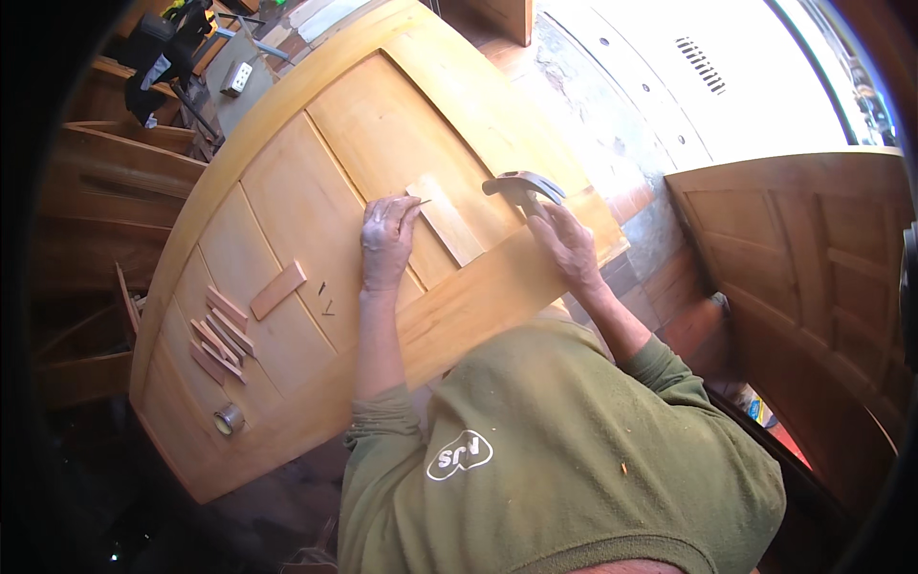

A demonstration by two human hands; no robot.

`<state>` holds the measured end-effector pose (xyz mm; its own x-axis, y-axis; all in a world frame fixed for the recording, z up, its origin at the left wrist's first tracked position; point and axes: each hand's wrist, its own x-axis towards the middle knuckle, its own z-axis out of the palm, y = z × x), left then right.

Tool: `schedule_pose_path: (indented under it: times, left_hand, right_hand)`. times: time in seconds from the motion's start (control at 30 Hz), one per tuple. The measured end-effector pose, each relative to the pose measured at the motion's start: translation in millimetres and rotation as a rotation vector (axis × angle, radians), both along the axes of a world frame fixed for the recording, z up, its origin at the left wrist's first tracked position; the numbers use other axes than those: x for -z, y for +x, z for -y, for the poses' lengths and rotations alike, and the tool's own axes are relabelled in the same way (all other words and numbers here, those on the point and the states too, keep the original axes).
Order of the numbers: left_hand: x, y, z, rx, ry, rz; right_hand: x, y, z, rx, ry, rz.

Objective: The person places small wooden blocks onto a large wooden door and hammers nails into them to secure the blocks.

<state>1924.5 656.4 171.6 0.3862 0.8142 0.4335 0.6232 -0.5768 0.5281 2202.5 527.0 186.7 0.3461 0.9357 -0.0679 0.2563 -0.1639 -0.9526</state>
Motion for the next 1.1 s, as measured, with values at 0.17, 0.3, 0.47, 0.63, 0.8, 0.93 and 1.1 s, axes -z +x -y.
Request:
schedule_pose_path:
  times: [0.17,0.3,0.47,0.63,0.8,0.93,1.1]
  left_hand:
    - [-9.1,4.4,-1.7,0.018,0.057,-0.073]
    - [-17.1,6.3,-0.6,0.021,0.050,-0.144]
    - [-30.8,19.0,3.7,0.015,0.042,-0.238]
    - [-25.6,22.6,0.0,0.034,0.020,-0.127]
    - [-16.8,31.5,5.1,-0.123,-0.240,0.144]
    - [-13.3,34.7,7.4,-0.139,-0.153,0.115]
    - [-14.1,40.5,7.7,-0.148,-0.082,0.062]
  right_hand:
    - [8.8,2.0,1.2,-0.005,0.050,0.002]
    - [6.1,1.3,1.3,-0.019,0.067,0.006]
    - [6.4,5.5,1.3,-0.030,0.064,0.040]
    - [1.9,3.8,1.6,-0.040,0.072,0.009]
    - [2.5,5.9,1.2,-0.053,0.043,-0.010]
    - [6.6,6.8,0.5,-0.056,0.080,-0.005]
    - [5.0,8.4,0.3,-0.061,0.065,-0.017]
